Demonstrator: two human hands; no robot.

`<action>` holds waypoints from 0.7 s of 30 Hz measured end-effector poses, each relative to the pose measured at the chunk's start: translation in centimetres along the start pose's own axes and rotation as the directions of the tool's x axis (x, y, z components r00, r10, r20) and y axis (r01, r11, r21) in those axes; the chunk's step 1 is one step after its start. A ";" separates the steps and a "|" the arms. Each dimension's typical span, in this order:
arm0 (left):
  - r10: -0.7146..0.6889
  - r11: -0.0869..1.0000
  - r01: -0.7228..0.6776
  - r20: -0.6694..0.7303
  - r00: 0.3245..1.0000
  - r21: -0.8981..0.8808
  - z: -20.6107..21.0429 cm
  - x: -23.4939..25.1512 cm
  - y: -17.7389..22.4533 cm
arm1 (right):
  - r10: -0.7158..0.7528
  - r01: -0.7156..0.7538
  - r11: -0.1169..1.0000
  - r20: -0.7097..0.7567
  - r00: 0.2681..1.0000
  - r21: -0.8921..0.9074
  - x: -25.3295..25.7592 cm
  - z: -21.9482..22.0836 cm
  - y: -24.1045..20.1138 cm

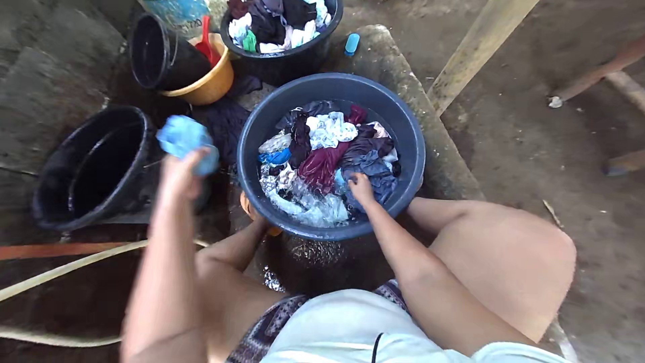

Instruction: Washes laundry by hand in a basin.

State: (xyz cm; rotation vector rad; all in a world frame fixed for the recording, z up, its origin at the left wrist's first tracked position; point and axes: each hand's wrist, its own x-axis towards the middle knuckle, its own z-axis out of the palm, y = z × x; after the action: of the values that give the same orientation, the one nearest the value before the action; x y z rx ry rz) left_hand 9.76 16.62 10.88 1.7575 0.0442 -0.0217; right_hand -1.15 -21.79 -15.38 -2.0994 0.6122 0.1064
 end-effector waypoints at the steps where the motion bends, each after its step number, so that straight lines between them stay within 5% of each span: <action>1: 0.049 0.998 -0.046 -0.068 0.996 0.045 -3.3 1.6 1.9 | 0.028 -0.030 0.997 -0.040 0.999 -0.070 0.0 -0.3 0.6; 3: 0.058 0.996 -0.040 -0.217 0.974 0.085 -9.7 4.9 4.2 | 0.047 -0.058 0.978 -0.060 0.997 -0.200 -0.3 -0.6 1.1; 6: -0.061 0.963 0.165 -0.423 0.904 0.214 -17.0 7.7 4.6 | 0.118 -0.095 0.918 0.036 0.992 -0.385 -1.1 -0.2 0.6; 9: -0.038 0.898 0.297 -0.617 0.786 0.323 -18.2 8.4 1.5 | 0.180 -0.080 0.821 0.125 0.976 -0.565 -2.0 0.4 -0.2; 11: 0.145 0.888 0.174 -0.619 0.772 0.425 -14.9 8.1 -0.3 | 0.216 -0.061 0.791 0.185 0.959 -0.609 -2.3 0.3 -1.1; 13: 0.417 0.847 -0.141 -0.476 0.774 0.512 -9.6 6.9 -2.1 | 0.212 -0.055 0.822 0.215 0.953 -0.567 -1.9 -0.6 -2.6; 15: 0.527 0.800 -0.339 -0.309 0.792 0.495 -3.7 5.7 -4.4 | 0.148 -0.037 0.897 0.222 0.964 -0.440 -0.4 -1.6 -3.7; 19: 0.378 0.885 -0.365 0.010 0.926 0.288 8.6 3.0 -9.2 | -0.053 0.059 0.996 0.081 0.995 -0.070 0.7 -5.4 -8.4; 21: 0.283 0.921 -0.330 0.226 0.932 0.209 13.7 1.4 -10.5 | -0.134 0.131 0.984 0.010 0.991 0.119 -0.1 -7.9 -11.8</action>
State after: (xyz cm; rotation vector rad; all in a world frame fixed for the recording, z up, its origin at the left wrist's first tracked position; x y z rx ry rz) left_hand 10.86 5.14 -2.03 1.9833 -0.3930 0.0346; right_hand 2.99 -22.69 -1.80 -2.0162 0.4555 0.0131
